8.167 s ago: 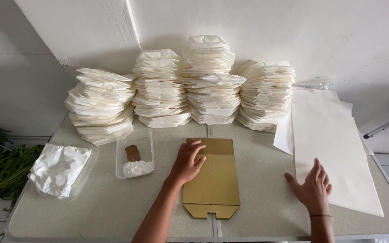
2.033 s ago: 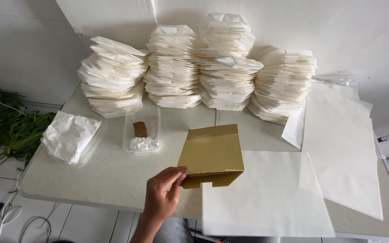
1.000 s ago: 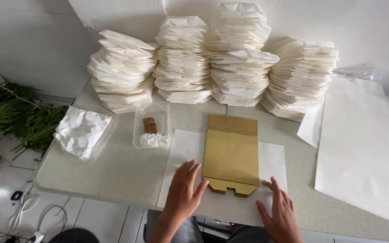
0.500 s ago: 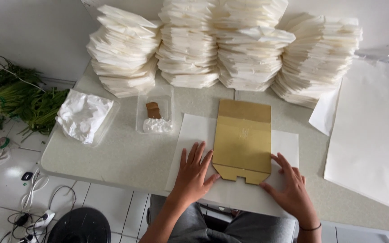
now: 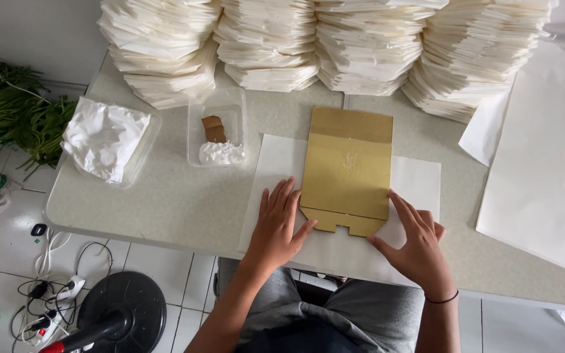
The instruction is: Folding white paper sheets around a rectangular template to create paper bags
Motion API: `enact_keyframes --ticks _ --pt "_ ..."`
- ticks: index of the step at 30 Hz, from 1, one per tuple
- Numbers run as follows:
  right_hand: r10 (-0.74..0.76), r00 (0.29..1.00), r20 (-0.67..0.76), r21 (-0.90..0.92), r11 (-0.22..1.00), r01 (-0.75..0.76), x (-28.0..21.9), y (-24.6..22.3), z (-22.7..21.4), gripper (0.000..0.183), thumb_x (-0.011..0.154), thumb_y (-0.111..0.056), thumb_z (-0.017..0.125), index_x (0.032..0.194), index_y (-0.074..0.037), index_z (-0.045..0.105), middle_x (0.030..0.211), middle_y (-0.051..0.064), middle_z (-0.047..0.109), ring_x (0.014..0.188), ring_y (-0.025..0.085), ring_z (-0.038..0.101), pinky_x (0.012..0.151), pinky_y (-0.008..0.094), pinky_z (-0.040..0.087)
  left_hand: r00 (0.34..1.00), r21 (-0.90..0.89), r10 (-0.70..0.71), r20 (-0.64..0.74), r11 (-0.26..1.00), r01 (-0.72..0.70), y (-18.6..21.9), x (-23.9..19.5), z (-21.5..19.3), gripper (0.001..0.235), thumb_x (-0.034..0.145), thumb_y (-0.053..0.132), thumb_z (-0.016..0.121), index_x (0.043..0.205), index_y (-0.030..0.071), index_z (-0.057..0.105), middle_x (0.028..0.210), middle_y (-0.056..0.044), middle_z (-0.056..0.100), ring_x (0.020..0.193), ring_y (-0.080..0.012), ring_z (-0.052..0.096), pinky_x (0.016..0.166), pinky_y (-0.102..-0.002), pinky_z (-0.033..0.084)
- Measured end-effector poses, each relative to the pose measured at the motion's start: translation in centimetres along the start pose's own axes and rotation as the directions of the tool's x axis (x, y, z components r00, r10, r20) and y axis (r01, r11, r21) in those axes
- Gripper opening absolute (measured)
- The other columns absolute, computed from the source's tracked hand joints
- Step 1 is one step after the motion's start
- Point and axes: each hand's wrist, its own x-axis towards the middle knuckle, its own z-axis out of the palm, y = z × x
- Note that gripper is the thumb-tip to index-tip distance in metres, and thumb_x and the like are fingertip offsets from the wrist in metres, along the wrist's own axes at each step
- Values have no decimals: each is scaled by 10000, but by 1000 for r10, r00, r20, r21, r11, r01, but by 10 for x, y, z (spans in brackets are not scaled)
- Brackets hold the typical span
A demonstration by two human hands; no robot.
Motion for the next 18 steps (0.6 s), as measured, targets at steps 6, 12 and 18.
enact_keyframes --ticks 6,12,18 --pt "7 996 -92 174 985 9 6 -4 10 980 696 -477 870 1548 -181 489 1506 73 580 1181 314 600 1039 482 368 986 -21 -124 112 992 127 12 5 -14 649 1004 425 578 1423 -58 470 1561 -309 380 1489 -446 330 1214 -626 158" --pt "52 995 -84 230 973 -31 5 -14 2 953 718 -404 884 1552 -166 490 1470 129 605 1182 357 621 1049 515 374 984 34 -117 136 993 113 10 1 -19 695 996 454 587 1472 -33 447 1597 -296 348 1503 -449 297 1207 -633 143" --pt "52 993 -102 179 983 -33 9 -4 9 947 722 -503 850 1558 -238 493 1457 73 618 1186 320 599 1055 492 358 986 71 -120 118 991 112 8 0 -13 731 984 512 591 1470 -17 460 1591 -280 367 1493 -439 319 1210 -623 146"
